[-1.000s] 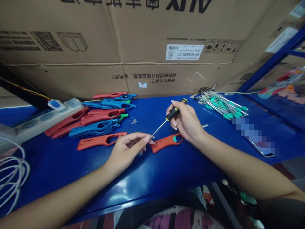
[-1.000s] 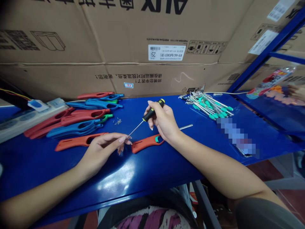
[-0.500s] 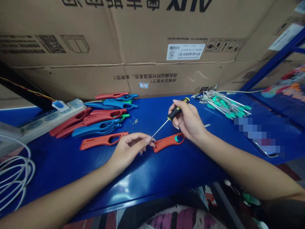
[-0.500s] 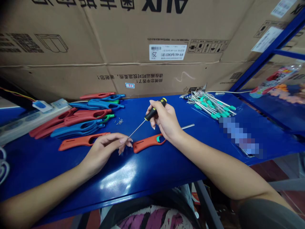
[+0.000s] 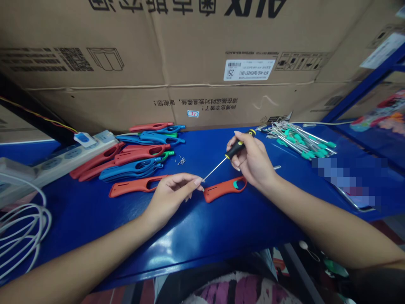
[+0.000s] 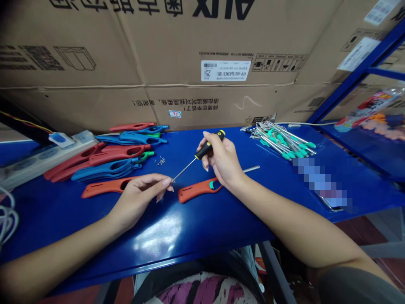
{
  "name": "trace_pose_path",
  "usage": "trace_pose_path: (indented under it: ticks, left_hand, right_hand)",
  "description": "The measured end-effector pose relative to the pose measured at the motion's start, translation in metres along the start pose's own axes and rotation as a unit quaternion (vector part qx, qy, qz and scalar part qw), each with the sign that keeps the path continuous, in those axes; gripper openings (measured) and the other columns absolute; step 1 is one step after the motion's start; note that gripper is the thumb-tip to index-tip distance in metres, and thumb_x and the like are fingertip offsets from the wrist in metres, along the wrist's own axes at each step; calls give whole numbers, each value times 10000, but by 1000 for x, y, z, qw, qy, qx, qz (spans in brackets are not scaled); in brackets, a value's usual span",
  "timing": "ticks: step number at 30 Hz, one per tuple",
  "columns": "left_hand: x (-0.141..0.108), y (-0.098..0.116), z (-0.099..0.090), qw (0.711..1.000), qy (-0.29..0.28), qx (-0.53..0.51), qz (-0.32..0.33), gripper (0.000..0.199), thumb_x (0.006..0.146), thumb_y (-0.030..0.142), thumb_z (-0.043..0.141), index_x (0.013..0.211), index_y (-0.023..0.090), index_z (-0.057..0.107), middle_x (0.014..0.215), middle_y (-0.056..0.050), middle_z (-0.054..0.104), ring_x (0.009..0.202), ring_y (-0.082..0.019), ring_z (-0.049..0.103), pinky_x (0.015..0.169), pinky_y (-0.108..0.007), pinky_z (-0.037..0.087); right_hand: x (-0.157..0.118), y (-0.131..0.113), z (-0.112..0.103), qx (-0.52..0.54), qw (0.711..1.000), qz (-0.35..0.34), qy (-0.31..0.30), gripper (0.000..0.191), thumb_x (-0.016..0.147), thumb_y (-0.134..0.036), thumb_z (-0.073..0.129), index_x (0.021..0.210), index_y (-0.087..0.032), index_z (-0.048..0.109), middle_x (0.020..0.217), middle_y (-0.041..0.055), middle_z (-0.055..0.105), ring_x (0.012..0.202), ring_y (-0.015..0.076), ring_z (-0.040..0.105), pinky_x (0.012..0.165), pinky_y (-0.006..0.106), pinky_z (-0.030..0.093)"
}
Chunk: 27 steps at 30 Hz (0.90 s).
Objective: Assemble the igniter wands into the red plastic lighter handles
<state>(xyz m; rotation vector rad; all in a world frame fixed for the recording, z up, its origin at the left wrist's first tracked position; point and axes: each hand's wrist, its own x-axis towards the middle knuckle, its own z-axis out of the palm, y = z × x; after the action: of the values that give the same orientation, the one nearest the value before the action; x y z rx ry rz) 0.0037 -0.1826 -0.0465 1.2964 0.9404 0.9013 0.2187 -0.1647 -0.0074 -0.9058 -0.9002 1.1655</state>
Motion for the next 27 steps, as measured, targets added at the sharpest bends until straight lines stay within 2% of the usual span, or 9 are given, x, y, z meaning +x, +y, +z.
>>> trace_pose_path:
  ticks: [21, 27]
  left_hand:
    - [2, -3, -1, 999, -25, -35, -4, 133, 810, 338, 804, 866, 220, 826, 762, -34, 776, 542, -66, 501, 525, -172, 417]
    - [1, -4, -4, 998, -38, -52, 9, 192, 894, 321, 681, 963, 193, 806, 832, -49, 772, 566, -80, 514, 549, -197, 445]
  right_hand:
    - [-1, -2, 2, 10, 1000, -8, 6, 309, 767, -415, 754, 660, -167, 603, 632, -9, 633, 336, 54, 472, 307, 205, 348]
    - [-1, -5, 1, 14, 1000, 3, 3, 304, 762, -416, 748, 665, -172, 595, 637, -13, 633, 334, 48, 454, 302, 204, 322]
